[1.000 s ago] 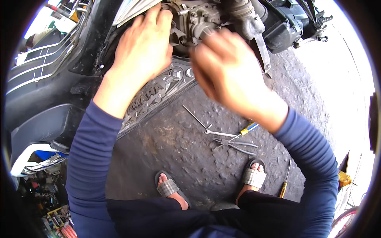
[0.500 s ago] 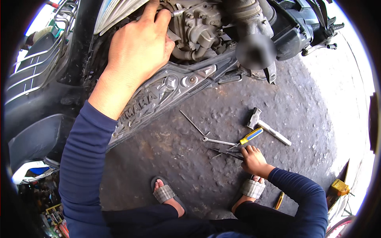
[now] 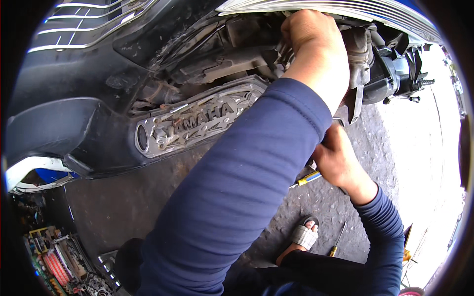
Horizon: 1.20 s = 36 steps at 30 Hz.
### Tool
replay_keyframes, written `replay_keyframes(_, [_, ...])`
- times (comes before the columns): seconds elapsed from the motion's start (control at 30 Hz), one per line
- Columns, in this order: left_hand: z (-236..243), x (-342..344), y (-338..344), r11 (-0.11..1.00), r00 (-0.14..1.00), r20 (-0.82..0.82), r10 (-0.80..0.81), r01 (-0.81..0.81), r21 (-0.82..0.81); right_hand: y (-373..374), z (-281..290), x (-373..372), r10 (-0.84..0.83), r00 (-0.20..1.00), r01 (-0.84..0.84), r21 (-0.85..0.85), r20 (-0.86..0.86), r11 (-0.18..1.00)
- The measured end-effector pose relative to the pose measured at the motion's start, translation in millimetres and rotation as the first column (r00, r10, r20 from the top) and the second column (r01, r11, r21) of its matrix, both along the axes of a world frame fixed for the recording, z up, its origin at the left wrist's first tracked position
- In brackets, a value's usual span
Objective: Using tools to repair or service components on the side of a motorcycle.
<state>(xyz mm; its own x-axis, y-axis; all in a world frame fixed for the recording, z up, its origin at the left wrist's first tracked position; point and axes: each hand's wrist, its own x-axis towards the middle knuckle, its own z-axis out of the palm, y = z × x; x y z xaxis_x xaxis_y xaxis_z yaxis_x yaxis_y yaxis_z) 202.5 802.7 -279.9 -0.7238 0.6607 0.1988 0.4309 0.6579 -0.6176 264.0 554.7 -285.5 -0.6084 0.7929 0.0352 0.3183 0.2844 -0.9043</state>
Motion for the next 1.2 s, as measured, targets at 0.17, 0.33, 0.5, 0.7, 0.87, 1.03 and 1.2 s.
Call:
replay_keyframes(0.17, [-20,18,11,0.946,0.889,-0.398,0.228,-0.299,-0.125,42,20,-14,0.056,0.996,-0.051,0.094,-0.062,0.994])
replay_keyframes(0.33, [22,-2,-88,0.776,0.810,0.024,-0.587,0.554,0.301,58,18,8,0.058,0.939,-0.205,0.417,0.338,0.885])
replay_keyframes(0.5, [42,-29,-121,0.715,0.707,0.173,-0.685,0.610,0.341,45,23,-5,-0.008,0.919,-0.158,0.388,0.393,0.908])
replay_keyframes(0.7, [58,-36,-132,0.616,0.517,0.335,-0.788,0.666,0.420,35,32,-7,-0.109,0.875,-0.080,0.363,0.472,0.929])
replay_keyframes(0.87, [51,-45,-139,0.604,0.463,0.394,-0.794,0.676,0.422,37,-3,-15,-0.006,0.990,-0.095,0.695,0.142,0.713])
replay_keyframes(1.03, [52,-48,-148,0.585,0.427,0.412,-0.805,0.691,0.425,35,-7,-12,-0.055,0.991,-0.039,0.664,0.119,0.747])
replay_keyframes(1.2, [58,-41,-152,0.555,0.376,0.430,-0.821,0.706,0.441,40,8,-5,-0.060,0.978,-0.068,0.576,0.201,0.815])
